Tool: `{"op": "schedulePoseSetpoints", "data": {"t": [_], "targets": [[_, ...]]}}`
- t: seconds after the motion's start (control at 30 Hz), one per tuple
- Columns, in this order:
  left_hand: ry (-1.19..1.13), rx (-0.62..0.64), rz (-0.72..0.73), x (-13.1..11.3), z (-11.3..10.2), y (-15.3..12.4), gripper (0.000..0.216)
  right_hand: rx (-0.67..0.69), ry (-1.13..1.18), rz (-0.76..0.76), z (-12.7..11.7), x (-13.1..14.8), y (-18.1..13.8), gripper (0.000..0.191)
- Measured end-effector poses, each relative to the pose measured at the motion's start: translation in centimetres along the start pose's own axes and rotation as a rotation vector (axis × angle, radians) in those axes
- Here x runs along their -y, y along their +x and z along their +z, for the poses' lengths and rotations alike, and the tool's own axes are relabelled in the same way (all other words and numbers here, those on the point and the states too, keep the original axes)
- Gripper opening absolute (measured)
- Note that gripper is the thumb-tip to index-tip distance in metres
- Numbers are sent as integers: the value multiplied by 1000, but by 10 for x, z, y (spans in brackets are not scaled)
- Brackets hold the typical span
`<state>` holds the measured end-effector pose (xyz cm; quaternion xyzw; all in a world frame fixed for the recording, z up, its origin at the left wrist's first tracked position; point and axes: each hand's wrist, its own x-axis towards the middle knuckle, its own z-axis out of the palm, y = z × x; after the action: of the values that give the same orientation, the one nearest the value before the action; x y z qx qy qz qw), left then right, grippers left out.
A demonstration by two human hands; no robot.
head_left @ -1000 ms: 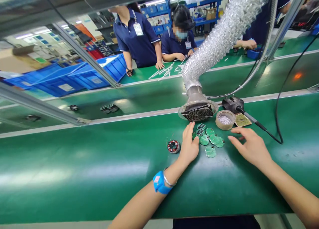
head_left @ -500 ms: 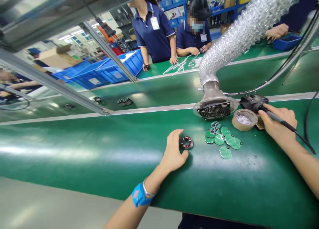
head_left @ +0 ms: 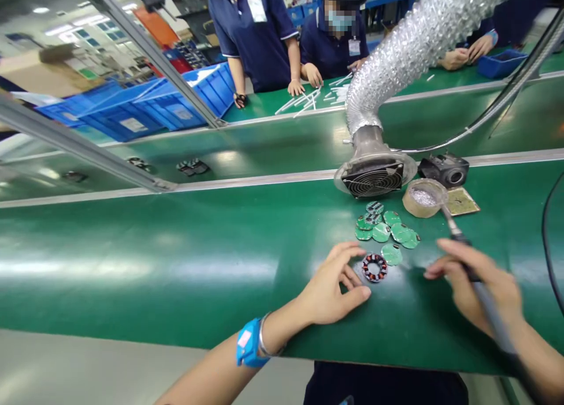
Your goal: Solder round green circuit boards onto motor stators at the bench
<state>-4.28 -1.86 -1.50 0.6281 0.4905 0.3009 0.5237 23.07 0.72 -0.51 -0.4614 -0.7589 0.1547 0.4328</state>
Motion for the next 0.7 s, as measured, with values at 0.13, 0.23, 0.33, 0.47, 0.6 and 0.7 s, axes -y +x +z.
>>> {"op": "schedulePoseSetpoints", "data": {"t": [0.13, 0.23, 0.33, 0.47, 0.6, 0.7], "targets": [[-186, 228, -116, -1, -10, 19, 64, 348, 57, -150, 33, 7, 2, 24], [-84, 255, -135, -2, -16, 28, 55, 460, 16, -203, 47, 10, 7, 40], [130, 206, -100, -7, -18, 30, 37, 455, -7, -222, 52, 10, 7, 35], [244, 248, -91, -13, -18, 27, 26, 442, 47, -231, 54, 11, 2, 35], [311, 163, -68, -13, -19, 26, 25, 435, 93, -275, 57, 12, 2, 33], [330, 242, 8, -12, -21, 26, 24, 410, 113, -276, 58, 11, 3, 31]]}}
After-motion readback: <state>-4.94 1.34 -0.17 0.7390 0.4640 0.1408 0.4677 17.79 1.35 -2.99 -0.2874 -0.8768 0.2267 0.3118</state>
